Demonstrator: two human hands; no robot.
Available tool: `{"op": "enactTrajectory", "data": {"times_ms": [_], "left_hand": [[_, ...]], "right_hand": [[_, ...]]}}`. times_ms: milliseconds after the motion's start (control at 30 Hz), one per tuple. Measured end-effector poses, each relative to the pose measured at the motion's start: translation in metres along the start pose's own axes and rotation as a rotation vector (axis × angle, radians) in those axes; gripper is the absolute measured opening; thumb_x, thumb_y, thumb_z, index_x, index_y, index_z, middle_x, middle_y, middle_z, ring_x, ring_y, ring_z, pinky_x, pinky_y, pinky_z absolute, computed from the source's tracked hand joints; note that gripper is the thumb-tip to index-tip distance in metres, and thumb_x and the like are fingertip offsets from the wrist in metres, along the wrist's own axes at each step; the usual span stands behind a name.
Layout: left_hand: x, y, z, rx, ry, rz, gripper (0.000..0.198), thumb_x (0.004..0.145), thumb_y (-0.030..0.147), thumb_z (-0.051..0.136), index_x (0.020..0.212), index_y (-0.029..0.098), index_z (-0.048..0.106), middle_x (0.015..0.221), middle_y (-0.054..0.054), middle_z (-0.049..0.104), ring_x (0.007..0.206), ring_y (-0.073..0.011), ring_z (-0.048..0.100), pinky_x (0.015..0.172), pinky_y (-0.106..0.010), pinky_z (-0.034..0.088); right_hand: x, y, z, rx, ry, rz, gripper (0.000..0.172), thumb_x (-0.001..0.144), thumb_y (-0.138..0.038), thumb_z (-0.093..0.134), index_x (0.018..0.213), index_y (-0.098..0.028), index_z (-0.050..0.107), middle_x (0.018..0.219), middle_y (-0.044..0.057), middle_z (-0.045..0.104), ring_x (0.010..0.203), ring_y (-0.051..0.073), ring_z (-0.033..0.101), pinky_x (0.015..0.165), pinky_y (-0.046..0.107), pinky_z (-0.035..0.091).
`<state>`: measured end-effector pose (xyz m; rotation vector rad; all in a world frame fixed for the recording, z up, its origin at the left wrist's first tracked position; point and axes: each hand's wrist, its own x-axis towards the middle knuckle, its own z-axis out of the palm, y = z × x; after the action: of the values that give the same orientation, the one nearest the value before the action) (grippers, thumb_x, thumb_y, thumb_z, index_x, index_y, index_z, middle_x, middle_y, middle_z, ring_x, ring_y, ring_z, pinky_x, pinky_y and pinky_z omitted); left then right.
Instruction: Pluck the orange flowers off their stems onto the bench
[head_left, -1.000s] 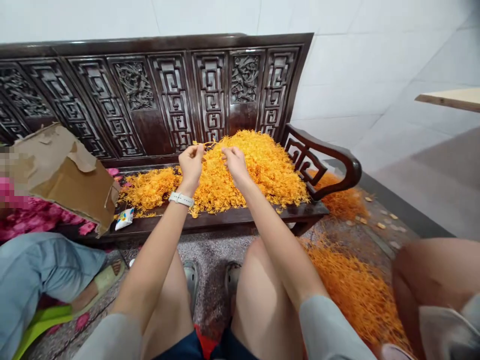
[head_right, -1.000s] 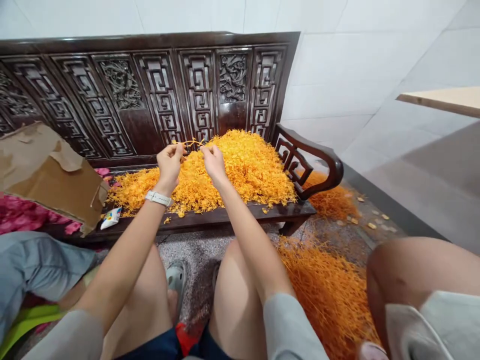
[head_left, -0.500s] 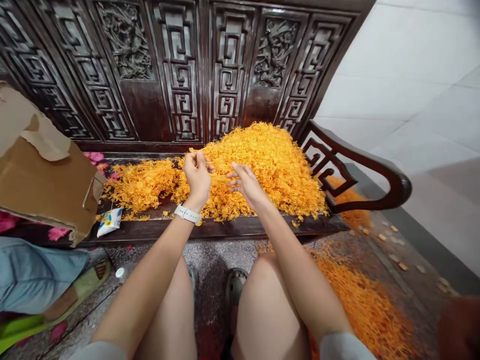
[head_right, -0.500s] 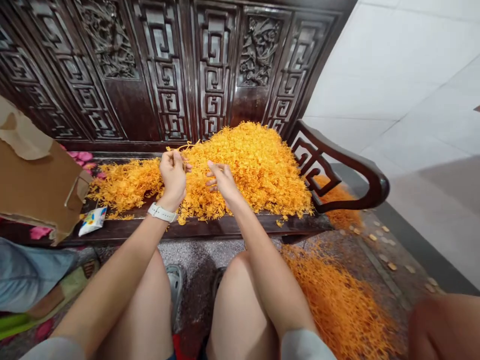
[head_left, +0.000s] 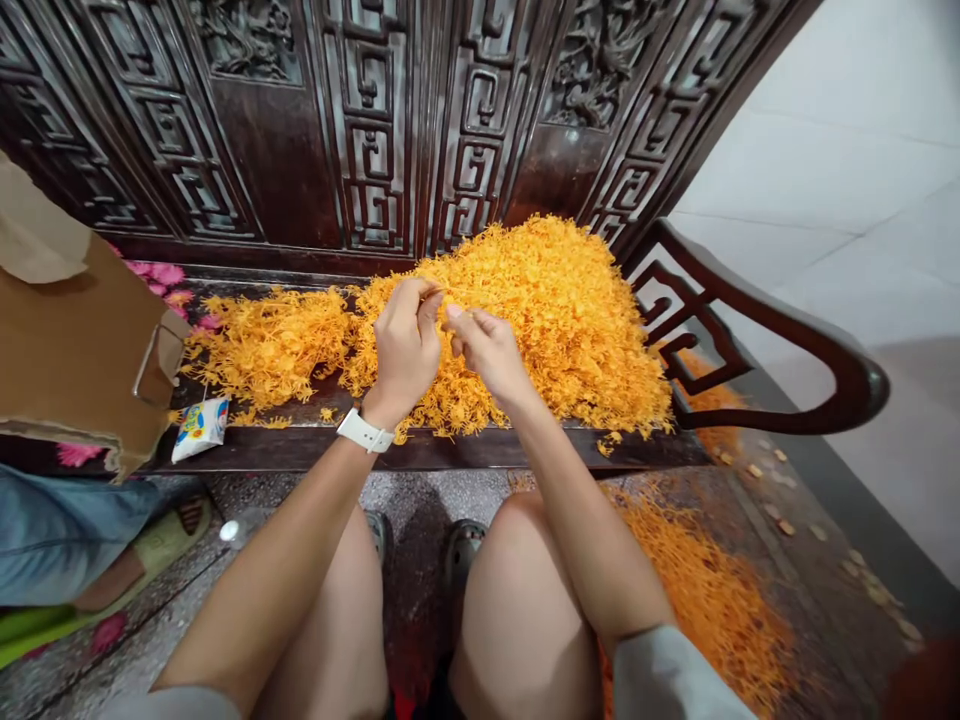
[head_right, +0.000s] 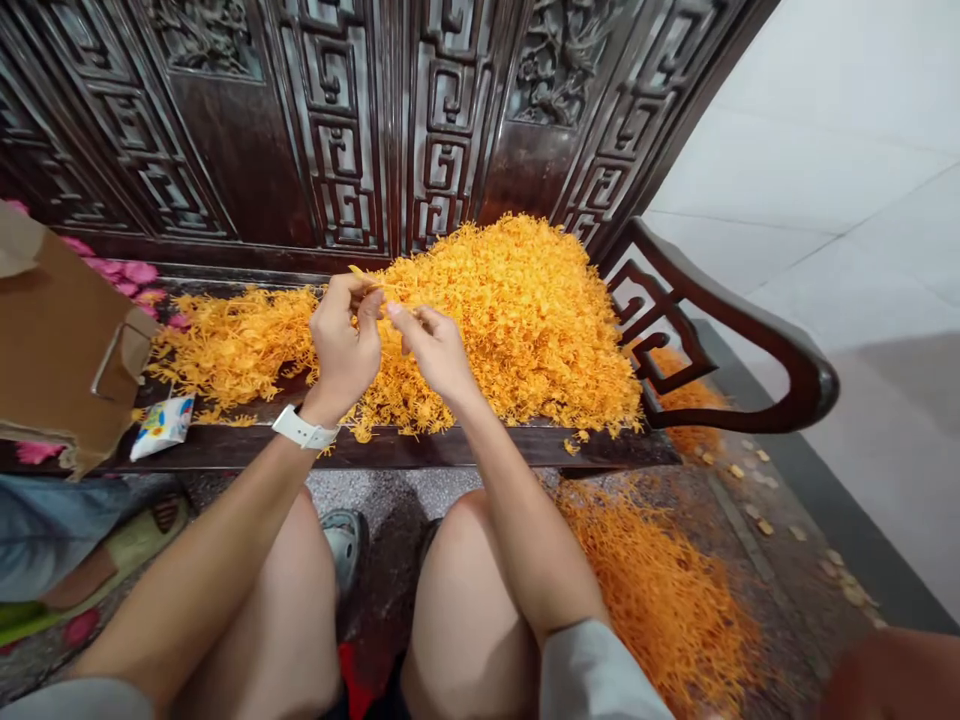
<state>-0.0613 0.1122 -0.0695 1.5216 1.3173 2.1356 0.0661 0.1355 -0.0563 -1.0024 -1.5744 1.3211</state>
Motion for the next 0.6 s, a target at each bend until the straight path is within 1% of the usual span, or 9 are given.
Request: {"op": "enactTrajectory", "data": {"times_ms": [67,133,200,267,300,367,467,533,600], "left_hand": [[0.002,-0.002,-0.003,0.025,0.01,0.029,0.009,0.099,0.029,0.072,0.093,0.024,0.068,0.093,-0.004,0.068,0.092,-0.0203,0.066,0.09,-0.034,0.055],[0.007,-0.006,-0.006,0.02,0.043,0.02,0.007,0.099,0.023,0.072,0.092,0.024,0.068,0.091,-0.003,0.068,0.09,-0.0193,0.066,0.088,-0.033,0.055],[0.012,-0.01,-0.006,-0.014,0.108,-0.014,0.012,0.097,0.015,0.071,0.09,0.024,0.066,0.087,-0.001,0.066,0.084,-0.0173,0.065,0.082,-0.03,0.055],[0.018,-0.013,-0.005,-0.085,0.165,-0.066,0.019,0.095,0.006,0.068,0.088,0.023,0.062,0.082,0.0,0.063,0.078,-0.015,0.064,0.076,-0.028,0.054],[0.02,-0.014,-0.004,-0.127,0.182,-0.097,0.021,0.094,0.003,0.066,0.088,0.023,0.061,0.081,0.001,0.062,0.076,-0.014,0.064,0.073,-0.027,0.053],[0.023,-0.014,0.0,-0.206,0.197,-0.168,0.024,0.093,0.0,0.064,0.088,0.023,0.059,0.08,0.001,0.062,0.073,-0.013,0.065,0.069,-0.026,0.052],[0.022,-0.011,0.005,-0.293,0.216,-0.282,0.024,0.093,0.0,0.064,0.09,0.023,0.058,0.079,0.001,0.062,0.071,-0.0127,0.065,0.064,-0.025,0.051],[0.019,-0.008,0.009,-0.341,0.221,-0.326,0.025,0.093,-0.001,0.064,0.089,0.023,0.057,0.077,0.001,0.062,0.068,-0.0122,0.065,0.06,-0.024,0.049],[0.015,-0.004,0.015,-0.385,0.213,-0.333,0.026,0.092,-0.002,0.063,0.089,0.022,0.055,0.075,0.002,0.062,0.064,-0.0112,0.063,0.057,-0.023,0.046]], "right_hand": [[0.002,0.005,-0.001,-0.061,-0.077,-0.04,0.059,0.09,-0.076,0.066,0.069,-0.024,0.048,0.061,-0.004,0.041,0.058,0.012,0.033,0.055,0.029,0.026],[0.0,0.006,-0.001,-0.078,-0.171,-0.067,0.057,0.095,-0.074,0.059,0.07,-0.024,0.049,0.06,-0.004,0.037,0.058,0.013,0.032,0.056,0.029,0.026],[-0.006,-0.002,-0.001,-0.162,-0.302,-0.114,0.055,0.1,-0.071,0.053,0.071,-0.024,0.048,0.062,-0.004,0.037,0.06,0.013,0.034,0.059,0.03,0.027],[-0.014,-0.015,-0.001,-0.346,-0.402,-0.182,0.055,0.103,-0.066,0.052,0.07,-0.023,0.045,0.064,-0.002,0.041,0.063,0.014,0.036,0.062,0.031,0.027],[-0.019,-0.023,-0.002,-0.437,-0.429,-0.211,0.055,0.104,-0.064,0.051,0.069,-0.023,0.044,0.065,-0.002,0.042,0.064,0.014,0.037,0.063,0.032,0.027],[-0.028,-0.038,-0.004,-0.537,-0.455,-0.242,0.055,0.107,-0.061,0.048,0.069,-0.022,0.041,0.066,-0.001,0.044,0.064,0.015,0.038,0.065,0.033,0.026],[-0.039,-0.052,-0.009,-0.586,-0.499,-0.278,0.052,0.108,-0.055,0.047,0.069,-0.022,0.042,0.064,0.0,0.043,0.063,0.015,0.036,0.067,0.034,0.024],[-0.045,-0.058,-0.013,-0.702,-0.475,-0.314,0.048,0.107,-0.048,0.05,0.068,-0.023,0.043,0.062,0.0,0.04,0.06,0.016,0.031,0.067,0.036,0.02],[-0.05,-0.063,-0.016,-0.861,-0.426,-0.328,0.042,0.106,-0.04,0.051,0.069,-0.023,0.042,0.06,0.0,0.038,0.058,0.016,0.026,0.068,0.037,0.017]]}}
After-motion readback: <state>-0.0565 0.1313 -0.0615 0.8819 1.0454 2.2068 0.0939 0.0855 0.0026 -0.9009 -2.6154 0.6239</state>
